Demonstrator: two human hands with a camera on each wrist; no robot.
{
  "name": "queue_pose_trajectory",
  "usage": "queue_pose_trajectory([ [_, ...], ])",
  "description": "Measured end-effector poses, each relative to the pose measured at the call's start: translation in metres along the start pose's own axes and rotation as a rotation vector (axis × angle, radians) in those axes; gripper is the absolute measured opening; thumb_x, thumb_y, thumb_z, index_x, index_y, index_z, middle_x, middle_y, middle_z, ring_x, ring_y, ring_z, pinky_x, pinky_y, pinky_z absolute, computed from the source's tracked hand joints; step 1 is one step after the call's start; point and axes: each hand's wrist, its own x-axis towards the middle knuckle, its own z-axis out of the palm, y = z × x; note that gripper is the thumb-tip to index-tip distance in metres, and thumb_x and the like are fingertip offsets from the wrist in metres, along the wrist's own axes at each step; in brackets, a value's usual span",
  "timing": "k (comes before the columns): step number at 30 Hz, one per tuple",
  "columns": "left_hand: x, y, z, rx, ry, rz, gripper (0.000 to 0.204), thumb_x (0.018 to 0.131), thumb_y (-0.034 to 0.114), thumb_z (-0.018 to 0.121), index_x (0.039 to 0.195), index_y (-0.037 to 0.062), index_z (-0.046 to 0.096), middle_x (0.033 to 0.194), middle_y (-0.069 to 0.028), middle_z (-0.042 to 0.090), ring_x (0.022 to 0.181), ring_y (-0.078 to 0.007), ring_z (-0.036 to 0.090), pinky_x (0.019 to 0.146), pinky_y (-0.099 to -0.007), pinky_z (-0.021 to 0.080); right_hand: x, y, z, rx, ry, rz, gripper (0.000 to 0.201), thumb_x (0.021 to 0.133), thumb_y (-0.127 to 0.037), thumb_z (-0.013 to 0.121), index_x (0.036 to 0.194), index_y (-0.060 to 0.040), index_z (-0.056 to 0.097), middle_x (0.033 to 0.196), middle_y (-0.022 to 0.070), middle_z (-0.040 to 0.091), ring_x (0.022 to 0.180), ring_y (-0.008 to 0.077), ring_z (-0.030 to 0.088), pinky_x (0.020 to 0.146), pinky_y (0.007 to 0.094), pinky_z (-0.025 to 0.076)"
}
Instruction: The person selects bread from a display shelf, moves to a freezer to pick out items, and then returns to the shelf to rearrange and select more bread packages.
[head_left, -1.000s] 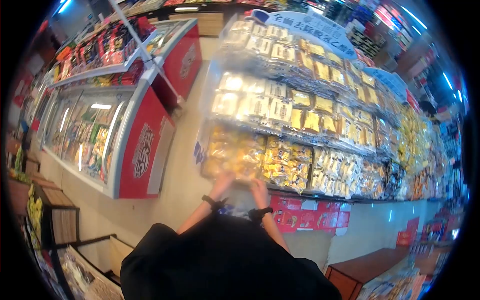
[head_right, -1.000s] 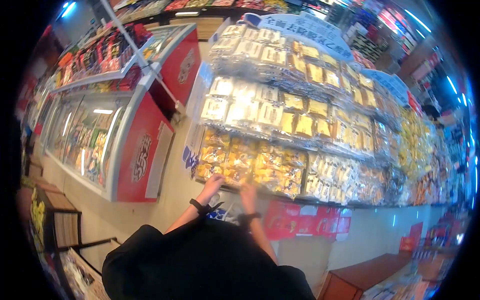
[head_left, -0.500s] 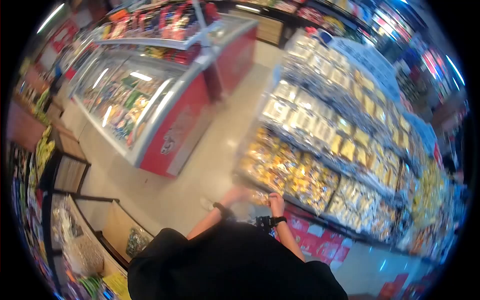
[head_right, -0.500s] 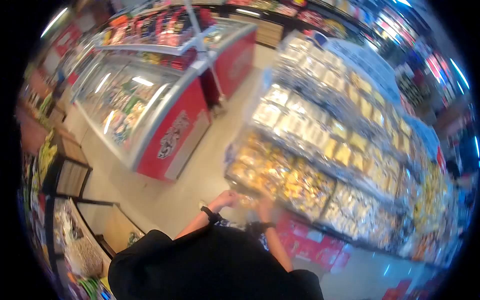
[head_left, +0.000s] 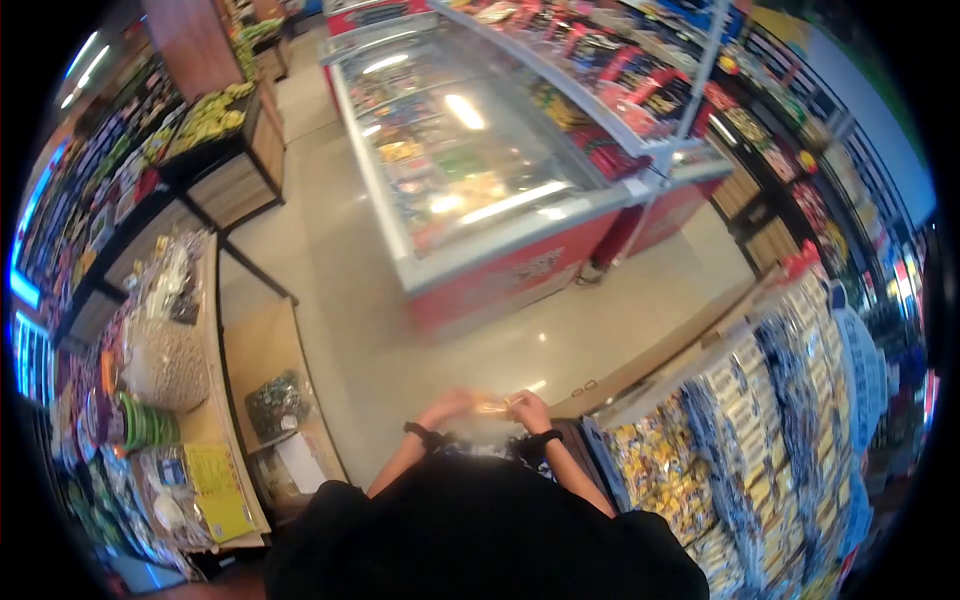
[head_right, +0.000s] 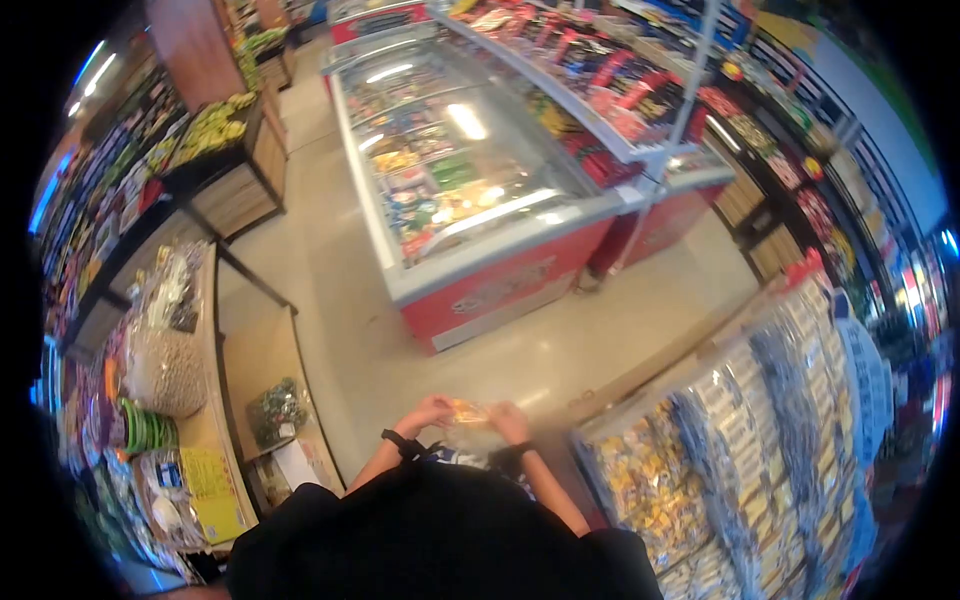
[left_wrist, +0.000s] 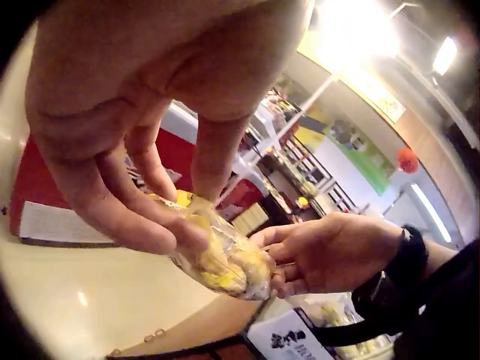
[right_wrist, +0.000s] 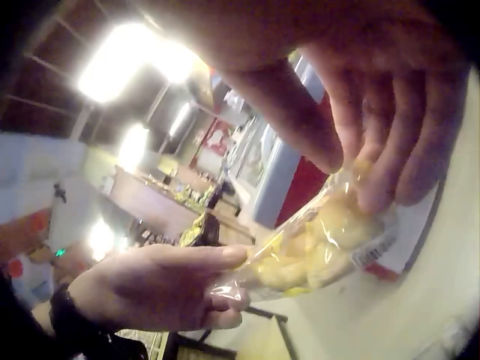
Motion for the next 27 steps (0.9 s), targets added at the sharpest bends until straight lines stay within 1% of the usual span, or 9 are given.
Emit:
queue_pose_trajectory([
  [4, -0.023, -0.016, -0.069, -0.082, 0.275, 0.119, 0.014, 0.084, 0.017, 0.064, 0.093, 0.0091, 0.058, 0.076, -0.0018, 0.059, 0.059, -0.0116, 0.057, 0.052, -0.0232, 0.048, 0.047, -0.039, 0.072, -0.044, -0.188, -0.125, 0.011, 0.075, -0.005, 0.061, 0.085, -0.0021, 0.058, 0.071, 0.0071, 0.060, 0.060, 0.0133, 0.059, 0.053, 0.0274, 0.049],
  [9, -0.018, -0.066, -0.139, -0.224, 0.550, 0.005, 0.012, 0.085, 0.019, 0.062, 0.091, 0.0088, 0.059, 0.066, 0.0015, 0.052, 0.053, -0.0074, 0.049, 0.046, -0.0223, 0.041, 0.061, -0.132, 0.126, -0.126, -0.469, -0.103, 0.007, 0.075, -0.005, 0.059, 0.082, -0.0024, 0.057, 0.070, 0.0065, 0.061, 0.060, 0.0139, 0.061, 0.057, 0.0272, 0.049],
  [11, -0.016, -0.072, -0.153, -0.306, 0.637, 0.007, 0.017, 0.085, 0.023, 0.060, 0.094, 0.0081, 0.060, 0.069, -0.0006, 0.055, 0.058, -0.0086, 0.051, 0.049, -0.0238, 0.043, 0.078, -0.136, 0.151, -0.191, -0.473, -0.130, 0.009, 0.076, -0.006, 0.058, 0.083, -0.0028, 0.061, 0.070, 0.0070, 0.062, 0.061, 0.0141, 0.061, 0.057, 0.0271, 0.049],
  [13, -0.033, -0.047, -0.150, -0.390, 0.736, 0.048, 0.027, 0.085, 0.028, 0.058, 0.100, 0.0066, 0.063, 0.077, -0.0057, 0.063, 0.068, -0.0123, 0.059, 0.057, -0.0270, 0.047, 0.101, -0.141, 0.171, -0.293, -0.516, -0.169, 0.012, 0.076, -0.010, 0.058, 0.084, -0.0032, 0.065, 0.069, 0.0074, 0.063, 0.061, 0.0143, 0.062, 0.057, 0.0271, 0.048],
  [16, -0.033, -0.023, -0.180, -0.379, 0.744, -0.053, 0.032, 0.085, 0.028, 0.057, 0.108, 0.0061, 0.059, 0.087, -0.0094, 0.064, 0.081, -0.0120, 0.061, 0.062, -0.0286, 0.050, 0.143, -0.146, 0.207, -0.413, -0.581, -0.227, 0.018, 0.078, -0.016, 0.059, 0.087, -0.0036, 0.068, 0.069, 0.0081, 0.065, 0.062, 0.0146, 0.062, 0.058, 0.0276, 0.048],
  [20, -0.015, -0.004, -0.251, 0.049, 0.705, 0.000, 0.034, 0.088, 0.030, 0.056, 0.114, 0.0084, 0.059, 0.094, -0.0023, 0.063, 0.081, -0.0125, 0.061, 0.060, -0.0271, 0.049, 0.206, -0.156, 0.257, -0.275, -0.553, -0.237, 0.026, 0.080, -0.025, 0.059, 0.085, -0.0022, 0.069, 0.070, 0.0082, 0.066, 0.064, 0.0157, 0.063, 0.061, 0.0293, 0.049],
  [22, -0.008, 0.036, -0.288, 0.079, 0.705, 0.033, 0.035, 0.088, 0.031, 0.056, 0.115, 0.0083, 0.059, 0.095, -0.0035, 0.064, 0.082, -0.0130, 0.061, 0.063, -0.0272, 0.049, 0.231, -0.209, 0.273, -0.325, -0.528, -0.205, 0.026, 0.081, -0.026, 0.059, 0.085, -0.0019, 0.069, 0.071, 0.0082, 0.066, 0.065, 0.0160, 0.063, 0.062, 0.0300, 0.049],
  [26, 0.019, 0.093, -0.350, 0.038, 0.674, 0.101, 0.033, 0.088, 0.032, 0.055, 0.109, 0.0078, 0.062, 0.088, -0.0064, 0.064, 0.075, -0.0152, 0.060, 0.066, -0.0318, 0.049, 0.277, -0.255, 0.295, -0.175, -0.441, -0.181, 0.030, 0.080, -0.030, 0.060, 0.084, -0.0022, 0.070, 0.069, 0.0085, 0.066, 0.065, 0.0180, 0.063, 0.062, 0.0316, 0.048],
  [27, 0.029, 0.107, -0.366, 0.030, 0.643, 0.085, 0.033, 0.089, 0.032, 0.054, 0.109, 0.0077, 0.062, 0.088, -0.0058, 0.064, 0.076, -0.0148, 0.059, 0.067, -0.0310, 0.048, 0.288, -0.265, 0.295, -0.242, -0.403, -0.274, 0.029, 0.080, -0.029, 0.060, 0.084, -0.0020, 0.069, 0.068, 0.0085, 0.065, 0.065, 0.0180, 0.063, 0.062, 0.0314, 0.048],
])
